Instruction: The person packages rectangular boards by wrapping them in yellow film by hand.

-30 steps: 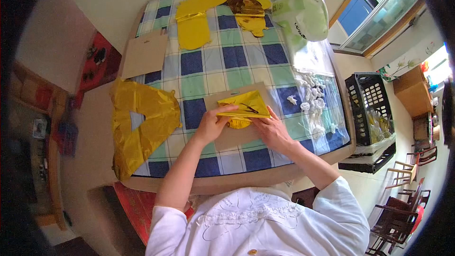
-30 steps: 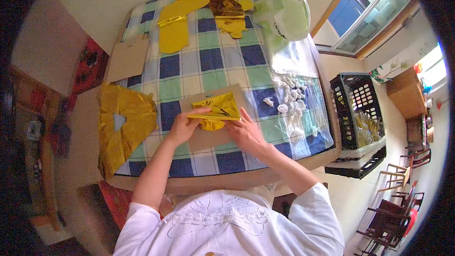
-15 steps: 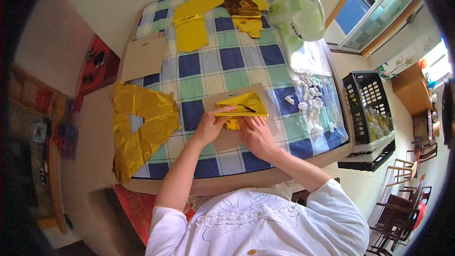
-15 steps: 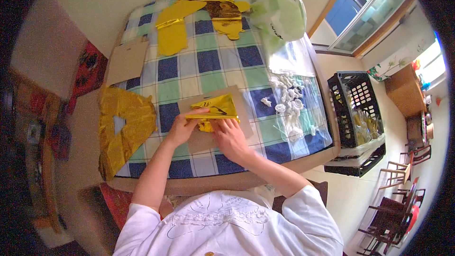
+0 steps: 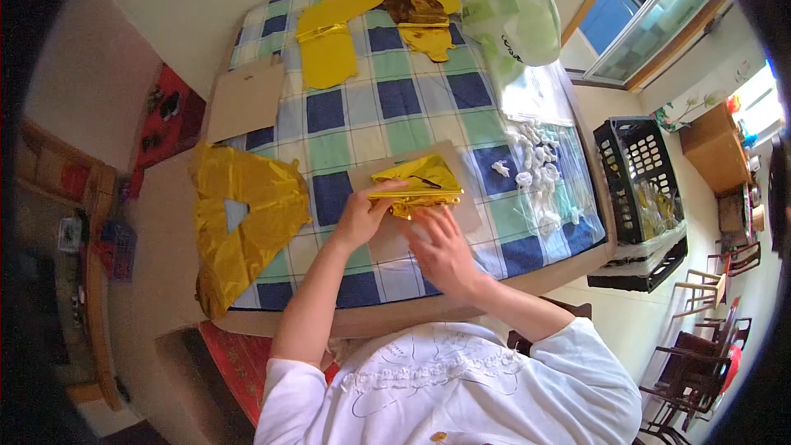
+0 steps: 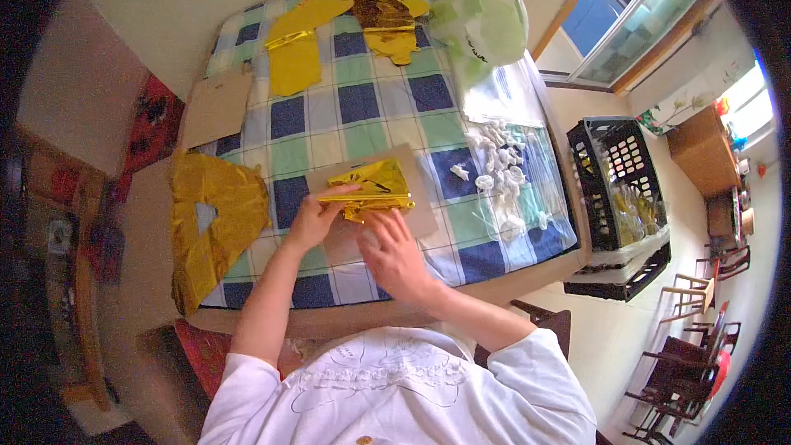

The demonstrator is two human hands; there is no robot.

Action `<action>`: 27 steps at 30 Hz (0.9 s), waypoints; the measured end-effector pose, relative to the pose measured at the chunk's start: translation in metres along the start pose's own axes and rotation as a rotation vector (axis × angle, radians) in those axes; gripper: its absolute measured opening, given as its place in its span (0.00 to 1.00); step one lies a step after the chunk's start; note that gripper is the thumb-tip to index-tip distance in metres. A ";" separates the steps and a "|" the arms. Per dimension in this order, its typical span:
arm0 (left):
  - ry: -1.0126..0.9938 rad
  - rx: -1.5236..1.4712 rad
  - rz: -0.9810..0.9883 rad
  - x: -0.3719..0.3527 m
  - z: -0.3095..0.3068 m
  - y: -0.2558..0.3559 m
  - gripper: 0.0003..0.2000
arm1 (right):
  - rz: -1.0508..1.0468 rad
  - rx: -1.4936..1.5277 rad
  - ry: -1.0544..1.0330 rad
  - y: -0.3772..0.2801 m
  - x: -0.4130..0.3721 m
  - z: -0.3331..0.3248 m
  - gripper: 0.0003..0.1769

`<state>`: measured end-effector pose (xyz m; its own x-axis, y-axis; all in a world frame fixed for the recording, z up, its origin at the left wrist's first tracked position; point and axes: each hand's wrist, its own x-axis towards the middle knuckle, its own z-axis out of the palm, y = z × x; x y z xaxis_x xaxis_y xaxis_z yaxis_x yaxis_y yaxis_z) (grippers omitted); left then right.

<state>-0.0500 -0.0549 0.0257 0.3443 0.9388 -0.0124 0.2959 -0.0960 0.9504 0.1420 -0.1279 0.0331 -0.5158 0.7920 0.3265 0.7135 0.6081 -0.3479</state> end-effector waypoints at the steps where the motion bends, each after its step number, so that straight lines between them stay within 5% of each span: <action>1: -0.006 -0.028 -0.014 0.001 0.001 -0.002 0.15 | -0.034 0.035 -0.026 -0.004 -0.002 0.000 0.22; 17: 0.052 0.043 0.113 0.001 0.001 0.000 0.14 | 0.110 0.041 0.074 0.008 0.032 0.020 0.29; 27: 0.044 0.012 0.058 -0.002 0.003 -0.005 0.17 | 0.171 0.176 0.185 0.018 -0.018 -0.030 0.20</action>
<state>-0.0500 -0.0575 0.0199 0.3219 0.9451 0.0563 0.2876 -0.1542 0.9452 0.1783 -0.1329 0.0470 -0.2887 0.8703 0.3990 0.6813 0.4795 -0.5531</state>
